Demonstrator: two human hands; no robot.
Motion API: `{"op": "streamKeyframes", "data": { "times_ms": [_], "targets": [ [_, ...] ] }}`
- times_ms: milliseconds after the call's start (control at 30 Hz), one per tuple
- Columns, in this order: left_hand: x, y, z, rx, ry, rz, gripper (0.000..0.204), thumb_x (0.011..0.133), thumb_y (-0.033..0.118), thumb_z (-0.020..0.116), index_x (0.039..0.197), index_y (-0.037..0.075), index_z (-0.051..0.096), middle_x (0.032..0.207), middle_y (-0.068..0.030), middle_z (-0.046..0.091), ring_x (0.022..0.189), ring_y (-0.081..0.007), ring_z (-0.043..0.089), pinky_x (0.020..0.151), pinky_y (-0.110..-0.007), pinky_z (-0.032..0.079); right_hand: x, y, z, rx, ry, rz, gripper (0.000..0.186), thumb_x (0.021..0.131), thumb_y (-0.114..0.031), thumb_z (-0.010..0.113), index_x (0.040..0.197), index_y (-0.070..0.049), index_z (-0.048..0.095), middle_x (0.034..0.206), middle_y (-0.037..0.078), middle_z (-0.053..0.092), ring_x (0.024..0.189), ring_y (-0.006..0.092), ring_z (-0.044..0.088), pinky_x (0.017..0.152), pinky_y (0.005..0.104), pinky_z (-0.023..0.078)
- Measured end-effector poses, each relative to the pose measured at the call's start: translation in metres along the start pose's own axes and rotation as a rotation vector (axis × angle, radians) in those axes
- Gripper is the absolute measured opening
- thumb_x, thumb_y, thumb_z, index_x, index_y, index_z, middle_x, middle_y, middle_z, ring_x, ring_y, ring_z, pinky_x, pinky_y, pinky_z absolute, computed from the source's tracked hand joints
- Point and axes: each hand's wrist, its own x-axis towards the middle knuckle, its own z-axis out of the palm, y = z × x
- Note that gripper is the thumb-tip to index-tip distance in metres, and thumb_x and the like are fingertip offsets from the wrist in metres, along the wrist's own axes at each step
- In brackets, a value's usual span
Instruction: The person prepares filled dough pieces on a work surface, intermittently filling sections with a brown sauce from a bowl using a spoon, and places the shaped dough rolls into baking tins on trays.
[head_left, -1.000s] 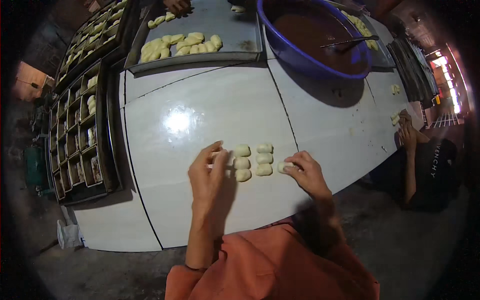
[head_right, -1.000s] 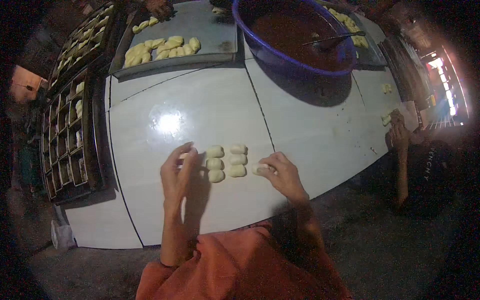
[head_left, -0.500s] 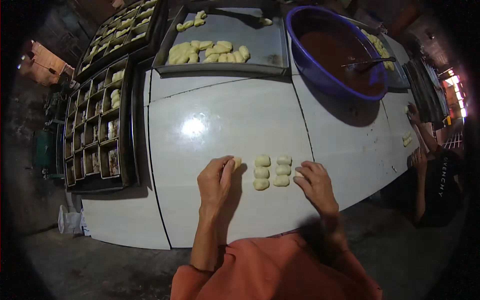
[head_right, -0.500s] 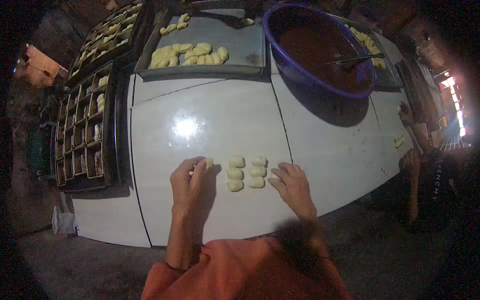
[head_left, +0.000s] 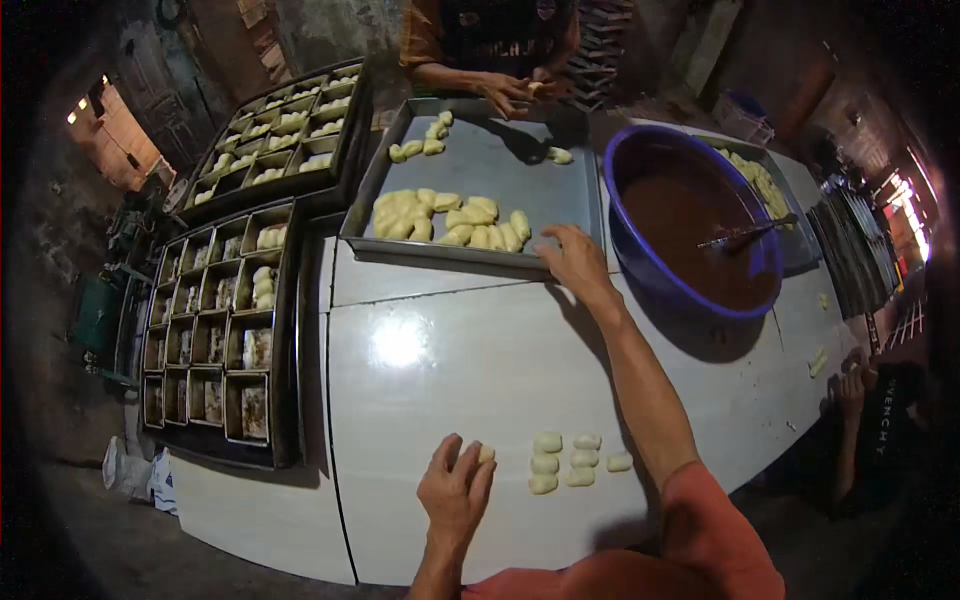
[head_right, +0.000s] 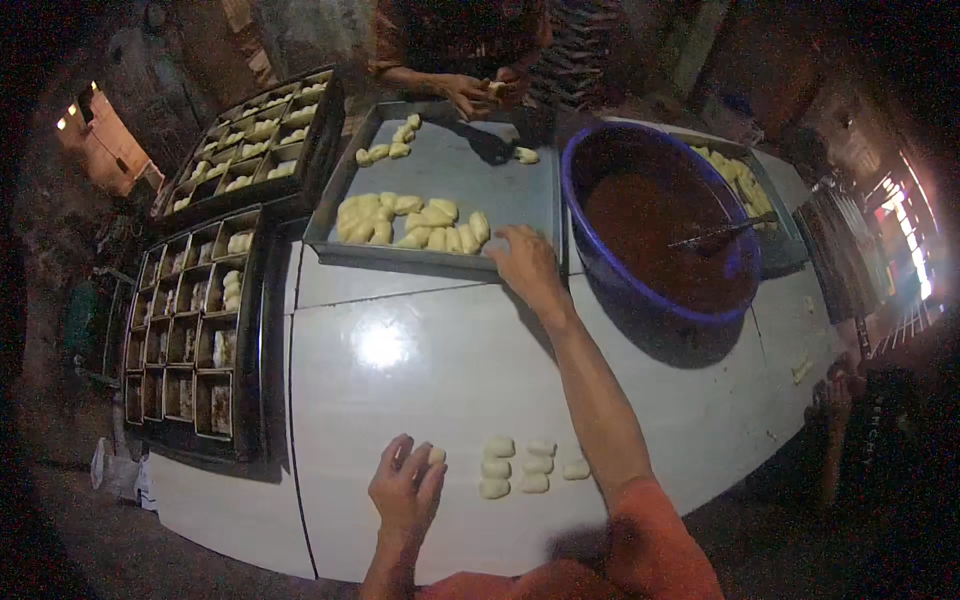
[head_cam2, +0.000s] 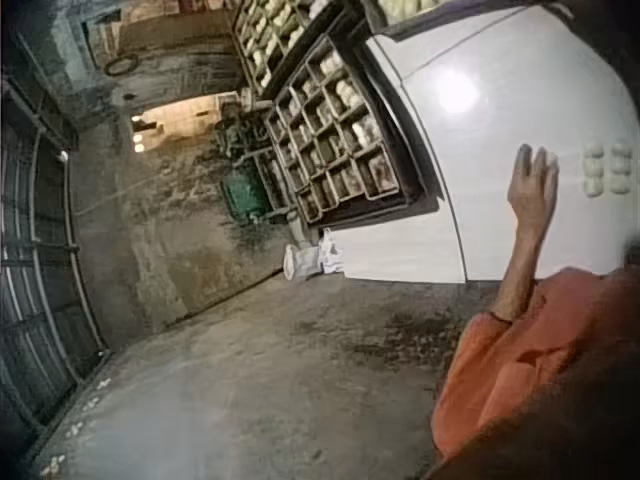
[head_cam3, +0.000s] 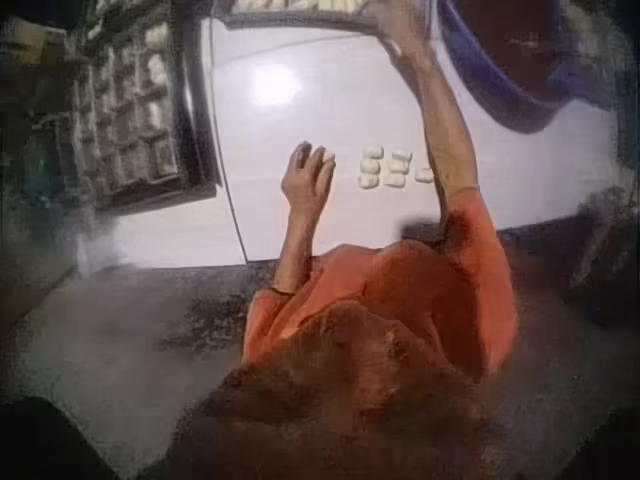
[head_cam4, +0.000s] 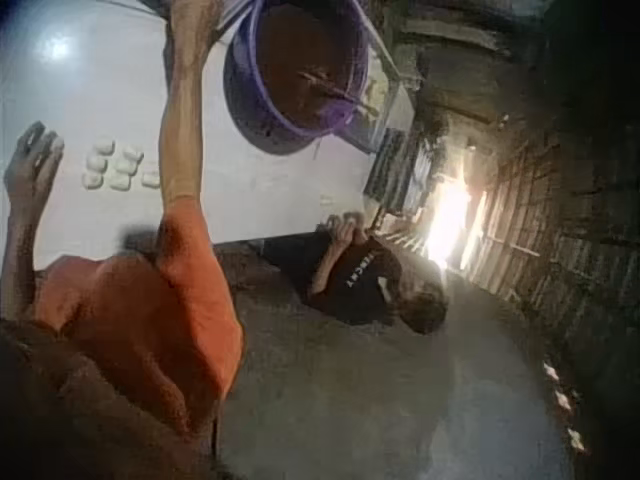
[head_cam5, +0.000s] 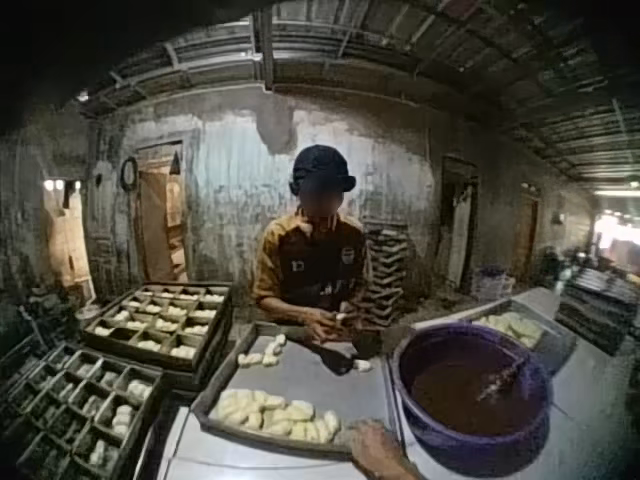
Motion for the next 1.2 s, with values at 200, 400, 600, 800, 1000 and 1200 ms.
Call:
{"op": "streamKeyframes", "data": {
  "times_ms": [200,400,600,800,1000,1200],
  "targets": [
    [0.002,-0.010,0.003,-0.019,0.020,-0.017,0.041,0.073,0.024,0.083,0.108,0.007,0.070,0.116,-0.0191,0.064,0.089,-0.0308,0.069,0.072,-0.037,0.058,0.071,0.032,0.058,-0.187,-0.320,0.245,0.073,0.071,-0.041,0.078,0.128,-0.001,0.058,0.145,0.028,0.041,0.136,0.0402,0.037,0.105,0.0564,0.039],
    [0.000,-0.020,0.003,-0.099,0.018,-0.132,0.040,0.071,0.023,0.085,0.104,0.006,0.071,0.112,-0.0169,0.066,0.085,-0.0273,0.071,0.069,-0.033,0.058,0.088,0.028,0.058,0.207,-0.570,0.095,0.030,0.071,-0.023,0.071,0.093,-0.007,0.058,0.099,0.012,0.061,0.090,0.0268,0.056,0.080,0.0388,0.047],
    [0.029,-0.009,-0.012,-0.268,0.042,-0.172,0.033,0.078,0.014,0.081,0.108,0.003,0.070,0.118,-0.0174,0.064,0.084,-0.0246,0.072,0.068,-0.030,0.059,0.068,0.030,0.036,0.618,-0.223,0.173,0.024,0.080,-0.013,0.066,0.097,-0.005,0.052,0.089,0.008,0.061,0.078,0.0171,0.057,0.073,0.0316,0.049],
    [0.108,0.005,-0.007,-0.286,0.096,0.101,0.036,0.083,0.012,0.076,0.117,0.003,0.066,0.124,-0.0169,0.062,0.089,-0.0238,0.069,0.070,-0.029,0.058,0.044,-0.006,-0.042,1.017,0.028,0.219,0.044,0.078,-0.003,0.062,0.122,-0.002,0.055,0.097,0.008,0.060,0.090,0.0141,0.061,0.081,0.0282,0.053],
    [0.192,0.068,0.007,-0.810,-0.140,-0.007,0.078,0.078,0.032,0.081,0.143,0.007,0.045,0.144,-0.0166,0.047,0.131,-0.0301,0.048,0.101,-0.044,0.046,-0.011,-0.029,-0.095,1.305,-0.214,0.196,0.051,0.074,0.000,0.062,0.125,-0.002,0.057,0.099,0.006,0.061,0.090,0.0150,0.062,0.085,0.0300,0.054],
    [0.170,0.050,0.002,-1.039,-0.439,-0.162,0.042,0.085,0.025,0.077,0.120,0.004,0.067,0.099,-0.0071,0.069,0.084,-0.0116,0.063,0.073,-0.024,0.050,-0.076,-0.056,-0.082,1.232,-0.557,0.269,0.034,0.084,-0.005,0.072,0.116,-0.003,0.060,0.104,0.006,0.064,0.094,0.0151,0.065,0.082,0.0308,0.057]
  ]
}}
